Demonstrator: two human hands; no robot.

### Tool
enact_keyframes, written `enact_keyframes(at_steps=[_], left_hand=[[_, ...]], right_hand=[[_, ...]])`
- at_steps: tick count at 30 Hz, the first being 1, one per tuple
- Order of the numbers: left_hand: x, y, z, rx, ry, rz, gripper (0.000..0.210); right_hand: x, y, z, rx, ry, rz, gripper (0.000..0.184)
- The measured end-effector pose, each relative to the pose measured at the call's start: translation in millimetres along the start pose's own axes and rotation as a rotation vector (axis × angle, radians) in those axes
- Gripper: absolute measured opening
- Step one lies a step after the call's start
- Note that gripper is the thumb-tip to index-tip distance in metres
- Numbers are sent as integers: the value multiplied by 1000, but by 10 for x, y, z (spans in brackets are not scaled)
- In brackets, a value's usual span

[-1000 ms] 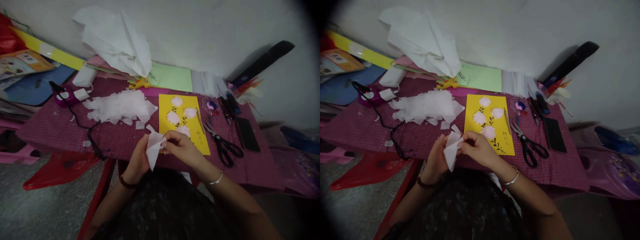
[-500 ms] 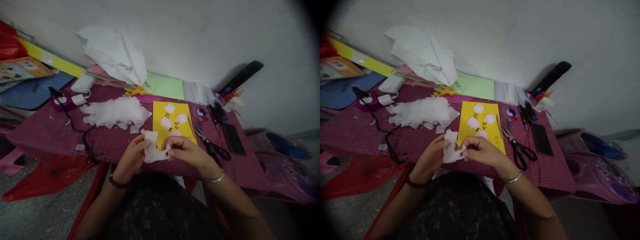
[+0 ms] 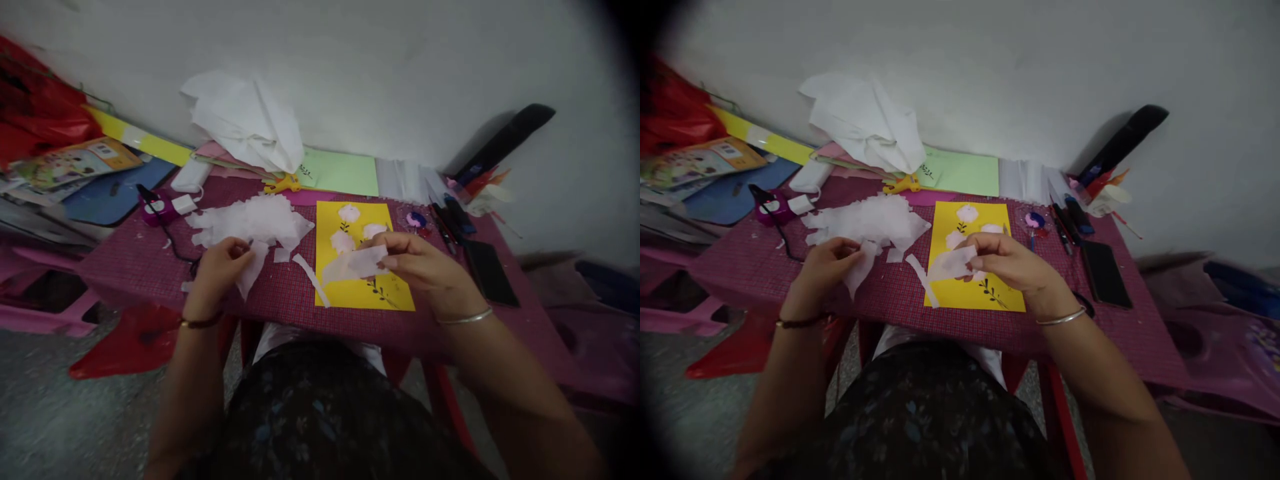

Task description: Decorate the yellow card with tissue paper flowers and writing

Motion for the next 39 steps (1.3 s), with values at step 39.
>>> enact_keyframes(at_steps=[39], left_hand=[[997, -1211, 1012, 865, 409, -20, 19]], right_hand=[[160, -189, 46, -169, -151, 377, 41]])
Point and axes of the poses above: each hand's wrist, its own y-axis towards the middle knuckle, its own x-axis out of the palm, z = x × y, the point moved 7 cm from there along y, towards the middle knuckle, and after that the axes turned 15 degrees about -x, right-handed, at the moved point
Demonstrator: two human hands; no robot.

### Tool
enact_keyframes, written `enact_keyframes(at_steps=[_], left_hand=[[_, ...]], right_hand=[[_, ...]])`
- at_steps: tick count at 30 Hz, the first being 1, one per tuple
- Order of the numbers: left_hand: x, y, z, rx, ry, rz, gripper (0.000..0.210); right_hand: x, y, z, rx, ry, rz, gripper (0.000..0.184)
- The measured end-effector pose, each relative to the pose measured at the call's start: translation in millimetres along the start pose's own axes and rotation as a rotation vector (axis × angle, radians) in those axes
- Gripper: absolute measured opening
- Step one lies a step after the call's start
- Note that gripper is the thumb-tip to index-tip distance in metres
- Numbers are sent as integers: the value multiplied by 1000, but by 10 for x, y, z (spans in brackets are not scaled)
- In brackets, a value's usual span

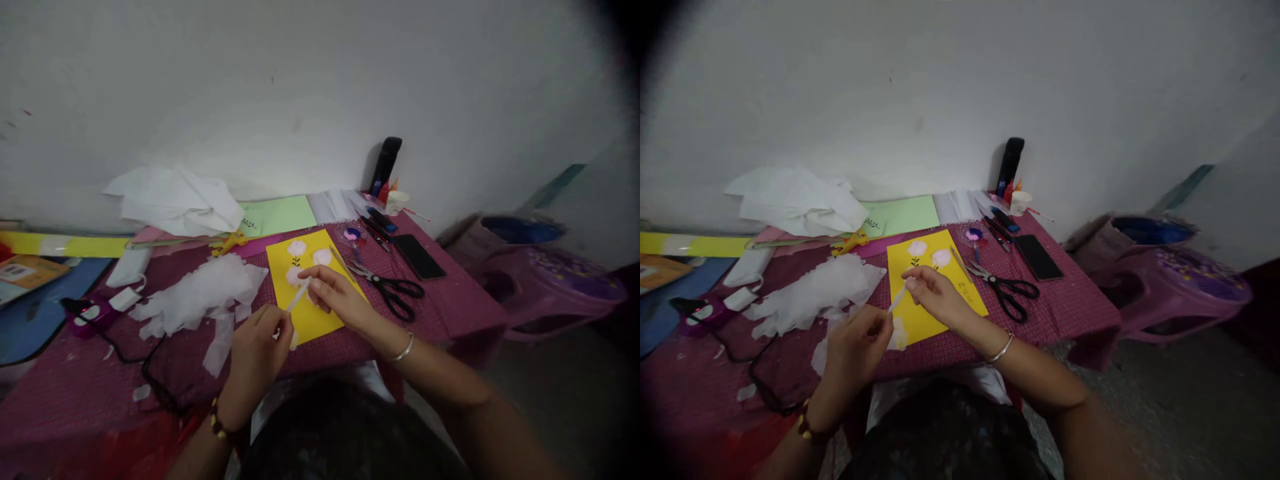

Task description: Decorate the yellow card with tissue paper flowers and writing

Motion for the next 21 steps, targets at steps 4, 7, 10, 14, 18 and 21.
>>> enact_keyframes(at_steps=[4, 7, 10, 14, 18, 21], left_hand=[[18, -39, 31, 1, -4, -16, 19], [36, -65, 55, 11, 38, -5, 19], [51, -99, 79, 22, 125, 32, 20], [62, -129, 80, 18, 117, 16, 17], [89, -82, -15, -66, -151, -89, 23], [211, -40, -134, -220, -561, -240, 49]], right_hand=[[-8, -49, 40, 3, -36, -5, 33], [7, -72, 76, 17, -83, -6, 26], [42, -93, 85, 19, -111, -16, 22], [65, -113, 74, -12, -196, -38, 16], [80, -137, 46, -65, -289, -77, 15], [136, -166, 50, -40, -226, -118, 15]])
Point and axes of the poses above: each hand's wrist, its own y-axis towards the middle knuckle, its own x-axis out of the palm, z = x × y, the point moved 7 cm from there along y, towards the middle knuckle, and after that the axes turned 15 degrees about -x, right-handed, at the moved point
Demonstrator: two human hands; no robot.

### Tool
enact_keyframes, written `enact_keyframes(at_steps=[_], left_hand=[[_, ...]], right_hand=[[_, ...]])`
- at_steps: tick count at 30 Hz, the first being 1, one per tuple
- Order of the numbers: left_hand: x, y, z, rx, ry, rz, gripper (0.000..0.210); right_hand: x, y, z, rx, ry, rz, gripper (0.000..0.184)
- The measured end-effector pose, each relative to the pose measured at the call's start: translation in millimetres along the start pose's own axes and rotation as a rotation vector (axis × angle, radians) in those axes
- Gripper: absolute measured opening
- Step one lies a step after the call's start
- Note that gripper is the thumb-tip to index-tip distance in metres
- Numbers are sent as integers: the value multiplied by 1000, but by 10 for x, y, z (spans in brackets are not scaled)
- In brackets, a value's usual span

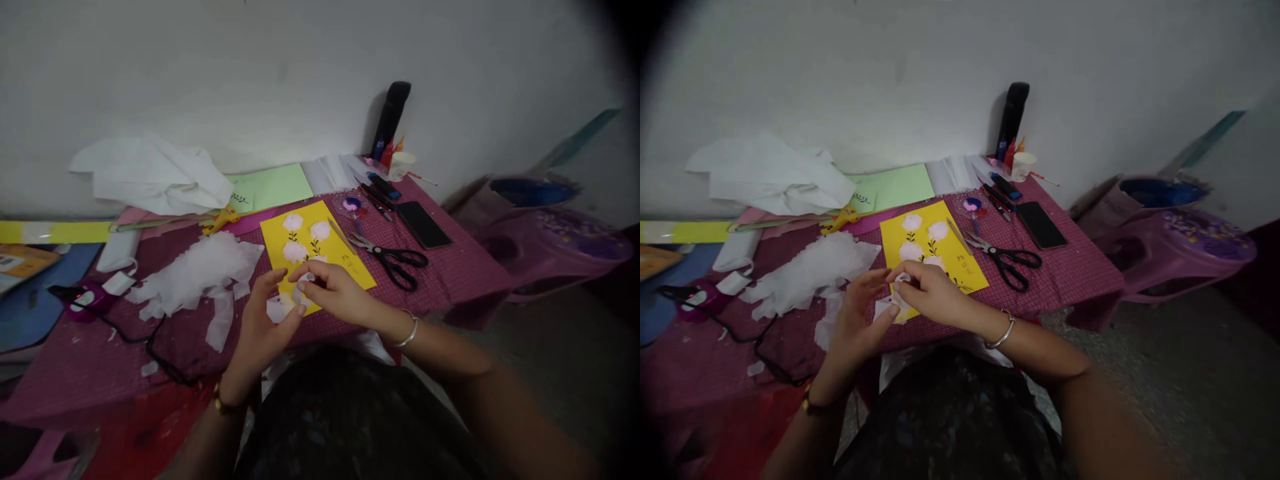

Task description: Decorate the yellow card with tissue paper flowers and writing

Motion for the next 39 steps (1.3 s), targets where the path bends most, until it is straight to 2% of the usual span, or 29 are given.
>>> enact_keyframes(at_steps=[1, 3, 5, 8, 12, 16, 23, 28, 30, 32, 34, 36, 39], left_hand=[[43, 22, -56, -60, -141, -71, 50], [135, 39, -156, -182, -346, -174, 38], [172, 32, -241, -282, -431, -179, 16], [161, 8, -309, -347, -428, -136, 16], [156, 1, -345, -375, -434, -136, 16], [162, 11, -327, -365, -376, -130, 14], [164, -3, -224, -339, -231, -188, 13], [211, -8, -223, -291, -156, -231, 7], [173, -14, -174, -186, -76, -129, 21], [78, -57, -62, -18, 81, 84, 36], [27, -143, 74, 153, 246, 264, 32], [45, -199, 153, 240, 332, 307, 23], [98, -190, 161, 222, 349, 236, 17]], right_hand=[[26, -7, -2, 14, 44, -14, 15], [73, -20, 4, 55, 140, -38, 12], [103, -33, 15, 87, 251, -55, 12], [79, -51, 41, 93, 398, -34, 20], [-28, -90, 123, 108, 452, 67, 25], [-41, -98, 170, 144, 473, 94, 19], [-64, -59, 177, 146, 357, 3, 18], [-63, -96, 262, 217, 303, -19, 6], [-66, -113, 309, 256, 306, 25, 5], [-64, -121, 344, 278, 301, 61, 10], [-53, -126, 362, 291, 275, 68, 15], [-36, -127, 357, 288, 234, 53, 13], [5, -126, 318, 271, 207, 17, 11]])
Point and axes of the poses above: each hand's wrist, its own y-axis towards the middle knuckle, its own x-axis out of the palm, z = x × y, the point moved 7 cm from there along y, towards the middle knuckle, and after that the axes turned 15 degrees about -x, right-handed, at the moved point
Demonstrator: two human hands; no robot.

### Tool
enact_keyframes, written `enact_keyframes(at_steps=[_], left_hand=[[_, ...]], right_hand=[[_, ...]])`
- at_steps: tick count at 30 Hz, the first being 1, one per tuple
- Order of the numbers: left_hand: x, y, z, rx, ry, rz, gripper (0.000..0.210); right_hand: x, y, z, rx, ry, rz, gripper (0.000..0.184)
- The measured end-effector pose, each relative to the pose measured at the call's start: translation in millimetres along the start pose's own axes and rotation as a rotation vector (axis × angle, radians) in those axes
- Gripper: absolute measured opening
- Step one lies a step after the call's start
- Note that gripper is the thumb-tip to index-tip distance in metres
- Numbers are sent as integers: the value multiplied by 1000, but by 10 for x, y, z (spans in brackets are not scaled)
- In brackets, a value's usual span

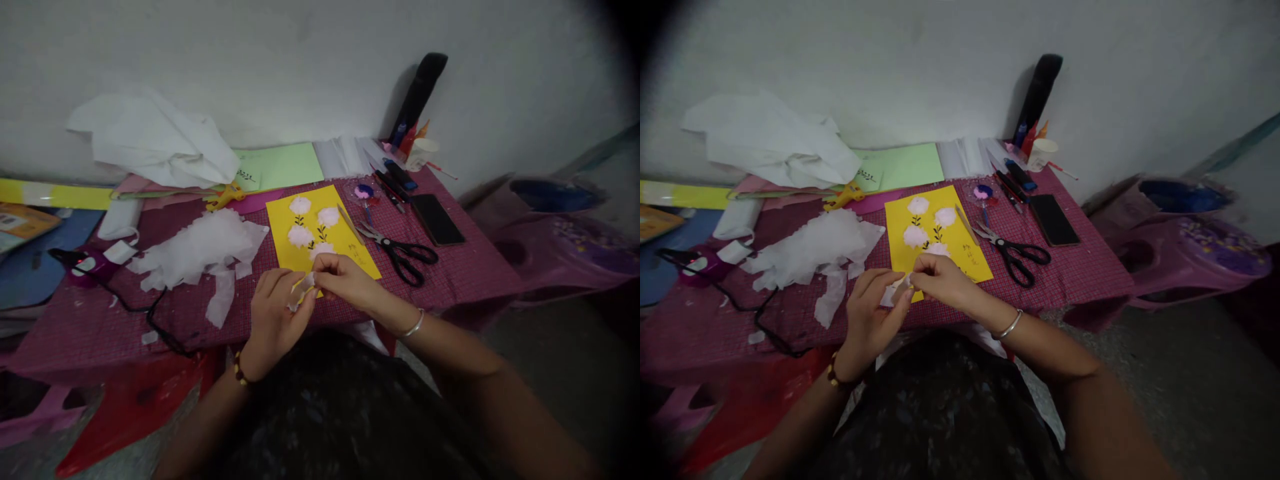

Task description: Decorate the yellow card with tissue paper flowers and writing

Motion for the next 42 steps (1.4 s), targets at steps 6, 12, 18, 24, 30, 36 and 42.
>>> enact_keyframes(at_steps=[6, 12, 18, 24, 30, 36, 42], left_hand=[[60, 59, -104, -160, -128, -158, 14], [299, 22, -392, -648, -708, -486, 20], [259, 81, -334, -585, -675, -499, 17], [268, 86, -283, -523, -719, -519, 6], [472, -20, -347, -694, -988, -750, 24], [633, -94, -452, -925, -1078, -781, 23], [611, -334, -484, -982, -1059, -873, 11]], right_hand=[[97, -37, -25, 58, 16, -64, 22], [130, -53, -1, 70, 54, -195, 19], [88, -24, 51, 54, -6, -206, 30], [109, 19, -26, -57, -126, -151, 31], [37, 24, -116, -67, -86, -118, 26], [-168, -9, -219, -90, -39, -40, 27], [-331, -52, -276, -166, 5, -41, 26]])
Point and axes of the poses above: each hand's wrist, its own y-axis towards the middle knuckle, its own x-axis out of the palm, z = x × y, the point moved 7 cm from there along y, towards the middle knuckle, and after that the axes turned 15 degrees about -x, right-handed, at the moved point
